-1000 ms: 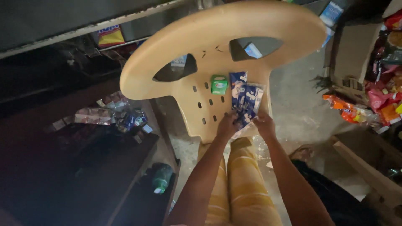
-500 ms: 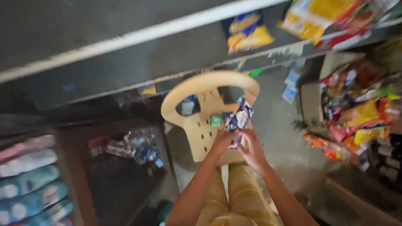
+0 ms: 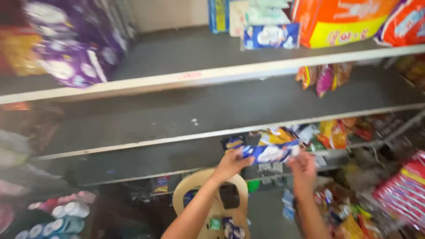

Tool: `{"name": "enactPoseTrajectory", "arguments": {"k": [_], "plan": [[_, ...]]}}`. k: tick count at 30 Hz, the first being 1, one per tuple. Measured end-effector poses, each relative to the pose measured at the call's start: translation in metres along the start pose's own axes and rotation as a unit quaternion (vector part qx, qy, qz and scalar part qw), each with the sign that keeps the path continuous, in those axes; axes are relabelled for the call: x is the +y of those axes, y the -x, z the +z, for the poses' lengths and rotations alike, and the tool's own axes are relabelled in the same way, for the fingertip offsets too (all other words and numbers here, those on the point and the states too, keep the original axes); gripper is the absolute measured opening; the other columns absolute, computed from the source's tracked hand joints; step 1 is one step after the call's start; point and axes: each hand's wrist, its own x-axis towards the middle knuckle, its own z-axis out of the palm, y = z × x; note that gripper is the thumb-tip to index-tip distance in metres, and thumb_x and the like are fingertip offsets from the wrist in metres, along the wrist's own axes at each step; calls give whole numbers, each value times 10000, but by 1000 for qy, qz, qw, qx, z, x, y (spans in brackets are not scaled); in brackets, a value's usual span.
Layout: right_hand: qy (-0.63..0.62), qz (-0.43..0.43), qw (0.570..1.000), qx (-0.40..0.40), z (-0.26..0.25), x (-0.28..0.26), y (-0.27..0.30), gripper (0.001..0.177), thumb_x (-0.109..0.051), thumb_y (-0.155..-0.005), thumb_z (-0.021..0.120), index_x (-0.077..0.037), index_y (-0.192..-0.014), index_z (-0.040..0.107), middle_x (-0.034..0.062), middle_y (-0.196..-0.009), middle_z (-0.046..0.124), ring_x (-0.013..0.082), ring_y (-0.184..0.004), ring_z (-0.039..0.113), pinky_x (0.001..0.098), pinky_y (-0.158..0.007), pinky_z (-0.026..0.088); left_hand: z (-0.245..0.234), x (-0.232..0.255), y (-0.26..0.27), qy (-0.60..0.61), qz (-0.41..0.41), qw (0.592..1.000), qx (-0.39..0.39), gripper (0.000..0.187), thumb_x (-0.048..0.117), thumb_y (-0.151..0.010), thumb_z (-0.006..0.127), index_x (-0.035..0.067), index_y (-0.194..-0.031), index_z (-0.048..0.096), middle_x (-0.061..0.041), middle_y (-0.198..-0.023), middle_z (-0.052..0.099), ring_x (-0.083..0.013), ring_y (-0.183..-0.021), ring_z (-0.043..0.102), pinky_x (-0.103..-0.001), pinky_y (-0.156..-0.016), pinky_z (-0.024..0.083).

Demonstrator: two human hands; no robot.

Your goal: The person arranges various hygiene products on a store shelf. They place packs of wipes and sanitary pads from a plastic chair onto the shelf, followed by organizing small bottles of baby powder into a neat row.

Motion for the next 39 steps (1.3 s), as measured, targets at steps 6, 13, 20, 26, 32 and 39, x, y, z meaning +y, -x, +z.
{"name": "enactPoseTrajectory", "arguments": {"k": [6,13,20,26,32,39], "plan": [[40,-251,966,-46,59,-147,-129,335,-63,-991,727,-49,-1232,494,-13,-1090,515,73,-964,521,245,-850,499,-44,206,-92,-39,120,967,223,258,203,-876,826,30,-1031,714,-98,-727,650,-116,-643,542,-309,-606,487],[69,-352,930,-86,108,-210,-264,302,-33,-998,721,-5,-1234,534,79,-1122,637,165,-1025,635,293,-892,527,-98,234,-210,-18,240,918,315,305,106,-828,838,19,-996,600,-65,-855,714,-94,-768,702,-277,-700,580],[312,-320,889,-99,132,-177,-352,265,-109,-932,699,-46,-1188,676,124,-1016,752,251,-957,736,358,-841,557,-123,186,-298,-154,186,913,330,349,130,-720,891,28,-914,621,-115,-819,713,-258,-766,715,-367,-703,569],[420,-267,861,-100,139,-179,-345,271,-153,-914,685,-102,-1175,738,118,-1043,762,310,-1002,719,410,-883,549,-125,143,-322,-204,158,909,326,414,93,-722,846,22,-1027,575,-168,-925,705,-356,-902,701,-442,-802,560],[418,-323,844,-89,136,-195,-318,318,-132,-896,731,-61,-1207,721,150,-1112,746,347,-1047,695,438,-925,526,-120,159,-297,-192,186,896,353,575,100,-753,833,17,-1212,497,-225,-1172,612,-411,-1064,637,-467,-899,537],[283,-393,867,-118,156,-231,-247,343,47,-942,714,25,-1281,661,197,-1170,719,309,-1093,708,374,-951,542,-97,208,-243,-95,261,925,260,278,48,-886,722,75,-1150,636,-141,-1203,718,-291,-927,782,-381,-810,634]]}}
